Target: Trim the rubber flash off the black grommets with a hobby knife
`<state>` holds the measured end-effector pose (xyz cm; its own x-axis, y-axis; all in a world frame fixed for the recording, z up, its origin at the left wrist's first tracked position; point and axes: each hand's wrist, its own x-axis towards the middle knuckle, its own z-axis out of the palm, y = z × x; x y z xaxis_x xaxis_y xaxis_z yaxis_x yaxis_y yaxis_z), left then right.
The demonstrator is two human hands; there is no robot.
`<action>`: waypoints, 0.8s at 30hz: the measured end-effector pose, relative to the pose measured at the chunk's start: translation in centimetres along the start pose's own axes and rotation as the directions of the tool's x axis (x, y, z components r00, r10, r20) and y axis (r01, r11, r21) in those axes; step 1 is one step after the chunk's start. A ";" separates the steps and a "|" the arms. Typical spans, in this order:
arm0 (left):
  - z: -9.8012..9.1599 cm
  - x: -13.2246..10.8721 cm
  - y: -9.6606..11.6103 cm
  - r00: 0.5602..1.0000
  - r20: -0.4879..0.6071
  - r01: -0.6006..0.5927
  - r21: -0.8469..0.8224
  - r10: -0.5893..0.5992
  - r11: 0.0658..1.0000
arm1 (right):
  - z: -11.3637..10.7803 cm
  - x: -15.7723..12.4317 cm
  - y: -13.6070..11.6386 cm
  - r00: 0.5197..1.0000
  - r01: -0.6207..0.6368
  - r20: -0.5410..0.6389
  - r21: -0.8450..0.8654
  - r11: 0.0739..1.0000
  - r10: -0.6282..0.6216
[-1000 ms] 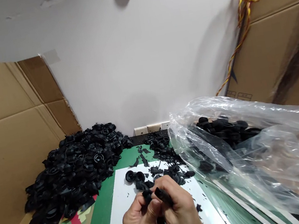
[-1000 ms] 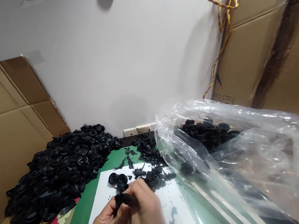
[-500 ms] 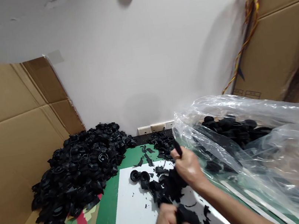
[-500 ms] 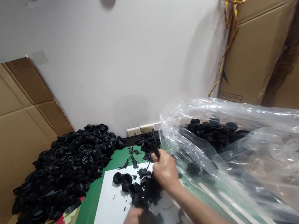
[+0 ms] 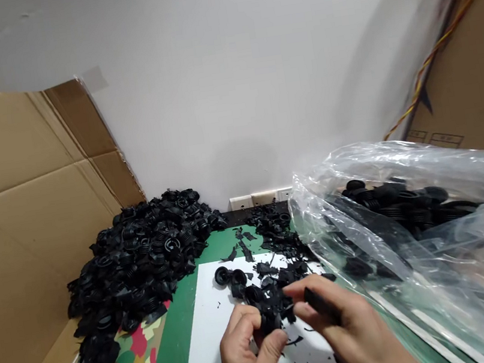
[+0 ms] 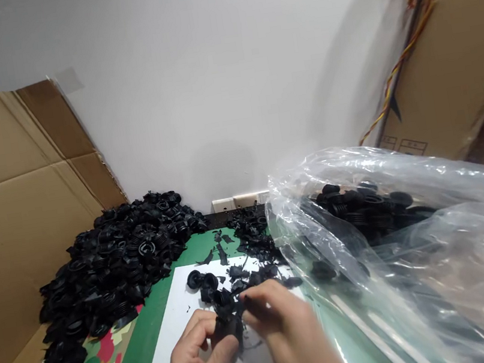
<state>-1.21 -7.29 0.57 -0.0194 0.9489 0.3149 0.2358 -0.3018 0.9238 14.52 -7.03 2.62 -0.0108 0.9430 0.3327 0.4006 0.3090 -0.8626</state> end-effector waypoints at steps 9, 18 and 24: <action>0.7 -0.9 -0.3 0.960 0.012 -0.259 0.404 0.278 0.877 | 5.0 -1.2 -0.4 0.953 0.145 -0.266 -0.022 0.989 -0.146; 1.3 -2.0 0.1 0.884 -0.050 -0.445 0.220 0.465 0.868 | 1.1 3.1 1.2 0.949 -0.128 -0.310 -0.234 0.964 0.051; -0.2 -0.8 -0.2 0.998 -0.064 -0.003 -0.062 -0.001 0.998 | -1.0 2.8 1.4 0.966 -0.173 -0.227 -0.222 0.959 0.122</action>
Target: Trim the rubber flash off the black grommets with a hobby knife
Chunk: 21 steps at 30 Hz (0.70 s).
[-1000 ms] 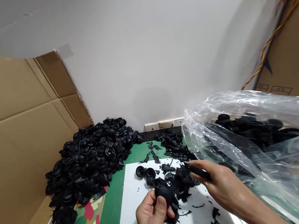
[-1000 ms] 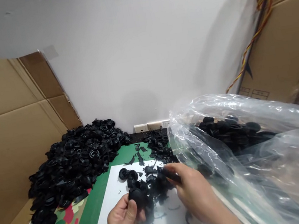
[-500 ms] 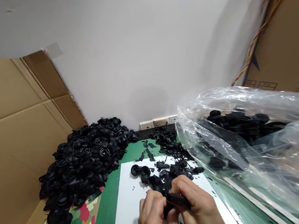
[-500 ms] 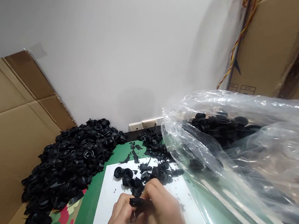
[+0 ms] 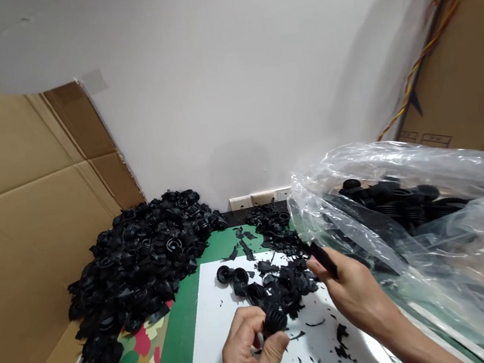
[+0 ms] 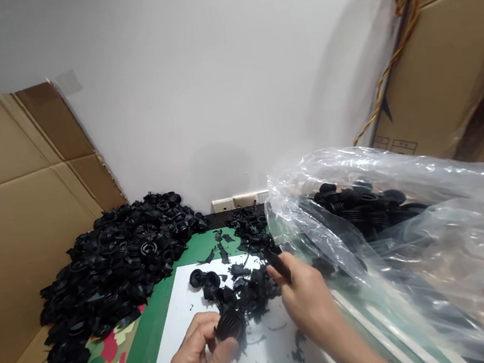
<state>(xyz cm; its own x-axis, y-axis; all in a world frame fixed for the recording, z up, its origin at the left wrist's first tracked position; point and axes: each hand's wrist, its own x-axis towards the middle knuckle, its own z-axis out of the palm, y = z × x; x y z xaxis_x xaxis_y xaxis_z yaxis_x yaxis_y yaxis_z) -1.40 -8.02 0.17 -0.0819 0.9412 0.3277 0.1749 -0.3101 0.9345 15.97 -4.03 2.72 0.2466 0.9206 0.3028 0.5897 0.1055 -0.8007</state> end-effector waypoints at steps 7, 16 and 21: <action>0.1 0.2 -0.4 0.995 -0.067 0.072 -0.095 -0.079 0.993 | 0.5 -2.1 0.1 0.976 -0.041 0.217 0.113 0.993 0.016; 0.3 1.6 0.1 0.759 0.127 0.593 -0.542 -0.639 0.596 | 0.3 -3.9 -0.5 0.994 0.049 0.077 0.325 0.945 -0.077; 0.7 2.0 1.2 0.667 0.178 0.614 -0.681 -0.723 0.399 | 2.4 -5.1 -0.7 0.979 0.188 -0.017 0.453 0.871 -0.202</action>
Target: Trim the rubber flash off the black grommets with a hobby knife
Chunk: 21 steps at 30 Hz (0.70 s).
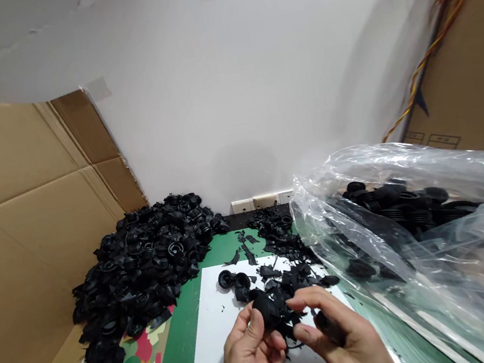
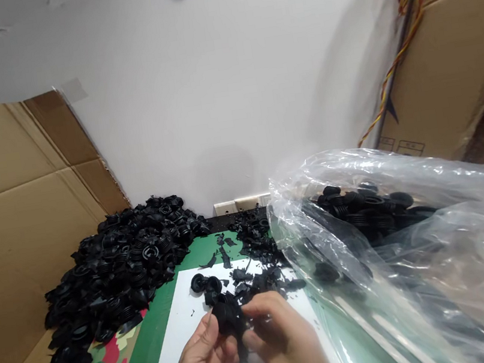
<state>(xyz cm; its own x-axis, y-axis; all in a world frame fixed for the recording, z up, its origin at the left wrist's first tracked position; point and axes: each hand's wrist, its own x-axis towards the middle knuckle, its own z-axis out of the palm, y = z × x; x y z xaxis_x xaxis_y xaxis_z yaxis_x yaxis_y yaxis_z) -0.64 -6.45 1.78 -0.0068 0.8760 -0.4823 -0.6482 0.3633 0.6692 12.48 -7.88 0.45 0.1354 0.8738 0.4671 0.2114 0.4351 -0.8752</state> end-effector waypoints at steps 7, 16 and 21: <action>-0.8 0.1 -1.1 0.969 0.243 0.026 0.053 -0.038 0.998 | 2.3 -0.3 0.3 0.980 0.138 -0.143 -0.012 0.990 -0.138; -0.9 1.0 -0.9 0.943 0.332 -0.111 0.305 0.004 0.946 | 1.3 0.7 -0.1 0.964 0.261 0.047 -0.311 0.914 -0.260; -0.3 0.7 -1.3 0.947 0.280 -0.251 0.331 0.160 0.910 | 1.6 1.9 -0.1 0.922 0.362 0.125 -0.615 0.701 -0.366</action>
<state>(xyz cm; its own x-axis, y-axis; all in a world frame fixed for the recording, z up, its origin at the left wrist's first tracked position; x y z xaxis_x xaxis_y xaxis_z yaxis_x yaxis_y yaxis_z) -0.09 -6.39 0.42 0.1036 0.9761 -0.1913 -0.3359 0.2153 0.9170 11.19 -5.95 1.26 -0.0734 0.6734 0.7356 0.7924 0.4873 -0.3670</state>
